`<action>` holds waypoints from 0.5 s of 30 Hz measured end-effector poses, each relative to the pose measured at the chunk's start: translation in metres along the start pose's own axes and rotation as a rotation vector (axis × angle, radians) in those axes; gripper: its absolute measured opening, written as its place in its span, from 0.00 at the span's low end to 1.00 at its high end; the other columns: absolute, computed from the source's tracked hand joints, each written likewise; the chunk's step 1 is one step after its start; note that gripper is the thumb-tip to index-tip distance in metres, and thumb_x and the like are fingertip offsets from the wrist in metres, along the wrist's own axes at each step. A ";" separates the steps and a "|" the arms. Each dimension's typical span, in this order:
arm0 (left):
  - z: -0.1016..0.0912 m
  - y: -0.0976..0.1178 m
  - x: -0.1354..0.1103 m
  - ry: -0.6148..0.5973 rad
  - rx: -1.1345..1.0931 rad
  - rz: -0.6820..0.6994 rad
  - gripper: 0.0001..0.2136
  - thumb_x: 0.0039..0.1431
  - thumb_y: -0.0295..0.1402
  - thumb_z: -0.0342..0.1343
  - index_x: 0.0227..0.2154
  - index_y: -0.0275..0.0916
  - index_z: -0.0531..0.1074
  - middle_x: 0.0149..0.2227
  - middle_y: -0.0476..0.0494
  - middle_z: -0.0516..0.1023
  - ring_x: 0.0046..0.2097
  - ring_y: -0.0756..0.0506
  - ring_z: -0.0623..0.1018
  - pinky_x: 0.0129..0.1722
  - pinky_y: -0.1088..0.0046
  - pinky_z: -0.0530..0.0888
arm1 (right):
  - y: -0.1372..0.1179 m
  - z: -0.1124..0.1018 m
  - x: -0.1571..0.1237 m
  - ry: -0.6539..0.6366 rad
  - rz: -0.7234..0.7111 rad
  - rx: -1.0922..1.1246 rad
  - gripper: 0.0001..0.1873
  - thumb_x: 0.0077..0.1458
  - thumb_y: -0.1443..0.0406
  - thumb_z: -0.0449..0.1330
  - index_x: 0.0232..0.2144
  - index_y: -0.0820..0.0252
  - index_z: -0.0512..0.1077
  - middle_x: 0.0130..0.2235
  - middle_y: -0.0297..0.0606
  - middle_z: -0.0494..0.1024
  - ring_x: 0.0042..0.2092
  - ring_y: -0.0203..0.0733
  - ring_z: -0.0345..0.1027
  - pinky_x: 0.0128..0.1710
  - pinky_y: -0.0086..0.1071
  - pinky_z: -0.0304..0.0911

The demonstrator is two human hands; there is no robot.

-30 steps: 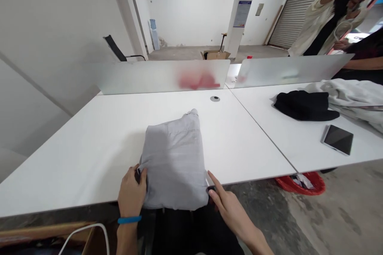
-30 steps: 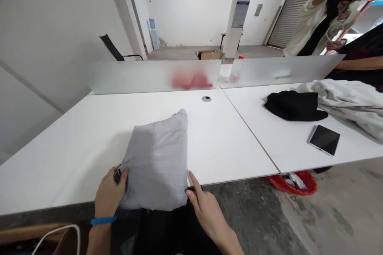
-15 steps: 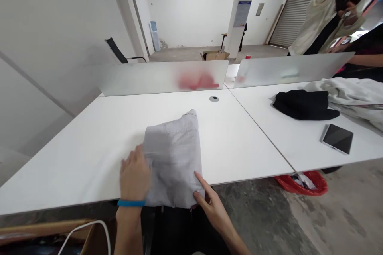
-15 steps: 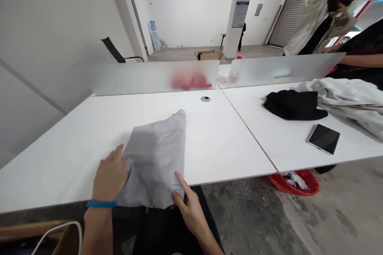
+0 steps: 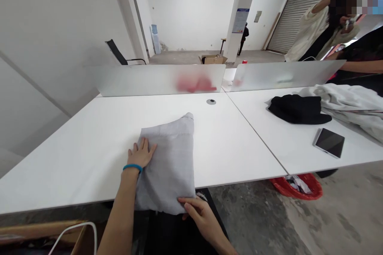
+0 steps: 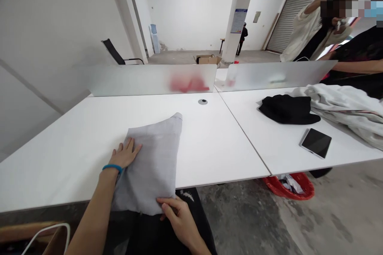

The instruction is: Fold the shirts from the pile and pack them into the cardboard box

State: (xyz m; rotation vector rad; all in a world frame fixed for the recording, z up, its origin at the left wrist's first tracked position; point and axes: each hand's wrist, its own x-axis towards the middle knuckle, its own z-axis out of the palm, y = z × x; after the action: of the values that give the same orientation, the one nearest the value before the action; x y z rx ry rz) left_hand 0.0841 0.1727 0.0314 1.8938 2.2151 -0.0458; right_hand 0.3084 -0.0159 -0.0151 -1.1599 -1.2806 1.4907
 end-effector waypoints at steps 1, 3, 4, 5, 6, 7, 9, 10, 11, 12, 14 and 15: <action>-0.006 0.004 0.008 0.020 -0.013 -0.018 0.35 0.61 0.51 0.30 0.65 0.30 0.46 0.67 0.39 0.44 0.66 0.30 0.48 0.61 0.47 0.51 | 0.000 0.002 0.000 -0.012 -0.011 -0.010 0.20 0.58 0.52 0.54 0.44 0.54 0.77 0.44 0.42 0.76 0.32 0.38 0.73 0.36 0.32 0.67; -0.014 0.015 0.026 0.110 -0.028 -0.029 0.35 0.61 0.50 0.29 0.64 0.29 0.48 0.67 0.36 0.47 0.66 0.31 0.49 0.62 0.49 0.51 | 0.001 0.003 0.001 -0.022 -0.033 -0.033 0.19 0.59 0.53 0.54 0.45 0.53 0.77 0.43 0.42 0.77 0.32 0.38 0.73 0.37 0.32 0.67; -0.015 0.021 0.035 0.151 -0.032 -0.026 0.35 0.62 0.49 0.29 0.64 0.29 0.49 0.67 0.35 0.47 0.66 0.32 0.49 0.62 0.49 0.50 | 0.002 0.004 0.001 -0.023 -0.041 -0.043 0.18 0.59 0.54 0.54 0.45 0.53 0.77 0.42 0.41 0.77 0.32 0.38 0.73 0.36 0.32 0.67; -0.014 0.025 0.043 0.175 -0.035 -0.023 0.34 0.62 0.48 0.29 0.64 0.29 0.49 0.67 0.35 0.47 0.66 0.33 0.48 0.62 0.50 0.49 | 0.002 0.003 0.000 -0.020 -0.048 -0.050 0.18 0.59 0.54 0.54 0.44 0.53 0.77 0.42 0.41 0.77 0.33 0.39 0.73 0.36 0.32 0.67; -0.011 0.028 0.050 0.182 -0.036 -0.018 0.33 0.62 0.48 0.29 0.64 0.30 0.49 0.67 0.36 0.46 0.67 0.34 0.47 0.62 0.50 0.49 | 0.003 0.003 0.000 -0.015 -0.051 -0.052 0.18 0.59 0.54 0.54 0.44 0.53 0.77 0.42 0.41 0.77 0.33 0.39 0.73 0.35 0.32 0.67; -0.007 0.029 0.055 0.179 -0.036 -0.013 0.33 0.62 0.47 0.30 0.64 0.30 0.49 0.67 0.37 0.46 0.67 0.34 0.47 0.62 0.50 0.49 | 0.004 0.002 -0.002 -0.015 -0.051 -0.050 0.18 0.59 0.54 0.54 0.43 0.53 0.78 0.42 0.41 0.77 0.34 0.40 0.73 0.35 0.32 0.68; 0.002 0.028 0.062 0.167 -0.028 -0.004 0.33 0.62 0.48 0.31 0.64 0.31 0.50 0.67 0.38 0.46 0.67 0.34 0.47 0.62 0.50 0.49 | 0.005 0.002 -0.005 -0.018 -0.050 -0.051 0.18 0.59 0.53 0.54 0.42 0.52 0.78 0.42 0.41 0.77 0.35 0.40 0.72 0.35 0.32 0.69; 0.005 0.025 0.064 0.161 -0.023 0.000 0.33 0.62 0.48 0.31 0.64 0.31 0.50 0.67 0.38 0.46 0.67 0.34 0.47 0.62 0.50 0.49 | 0.007 0.003 -0.008 -0.007 -0.052 -0.059 0.17 0.59 0.53 0.54 0.43 0.52 0.78 0.43 0.41 0.77 0.37 0.41 0.72 0.37 0.33 0.69; 0.006 0.023 0.067 0.155 -0.019 0.003 0.33 0.61 0.49 0.32 0.64 0.32 0.50 0.67 0.39 0.46 0.67 0.34 0.47 0.62 0.50 0.49 | 0.009 0.005 -0.010 0.023 -0.056 -0.062 0.17 0.58 0.53 0.55 0.44 0.52 0.77 0.44 0.41 0.77 0.40 0.43 0.72 0.41 0.34 0.68; 0.006 0.020 0.068 0.148 -0.015 0.006 0.33 0.61 0.49 0.32 0.64 0.32 0.50 0.67 0.38 0.47 0.66 0.34 0.48 0.62 0.50 0.50 | 0.012 0.007 -0.013 0.073 -0.060 -0.047 0.18 0.57 0.53 0.56 0.46 0.52 0.76 0.47 0.41 0.76 0.44 0.44 0.71 0.45 0.35 0.67; 0.000 0.014 0.073 0.150 -0.004 0.018 0.32 0.62 0.47 0.33 0.63 0.31 0.52 0.66 0.36 0.51 0.65 0.35 0.53 0.61 0.53 0.55 | 0.019 0.011 -0.016 0.198 -0.062 0.052 0.23 0.56 0.52 0.57 0.52 0.53 0.70 0.50 0.43 0.75 0.49 0.45 0.69 0.50 0.36 0.63; -0.005 0.011 0.076 0.158 0.008 0.031 0.31 0.62 0.46 0.34 0.62 0.31 0.54 0.65 0.34 0.54 0.64 0.35 0.56 0.59 0.55 0.58 | 0.023 0.012 -0.017 0.251 -0.054 0.129 0.26 0.56 0.50 0.57 0.53 0.54 0.67 0.49 0.44 0.75 0.49 0.45 0.68 0.50 0.37 0.63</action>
State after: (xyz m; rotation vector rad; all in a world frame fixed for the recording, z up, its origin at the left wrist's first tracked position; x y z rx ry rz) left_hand 0.0835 0.2493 0.0230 1.9992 2.2879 0.1041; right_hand 0.3000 -0.0383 -0.0352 -1.1764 -1.0232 1.3214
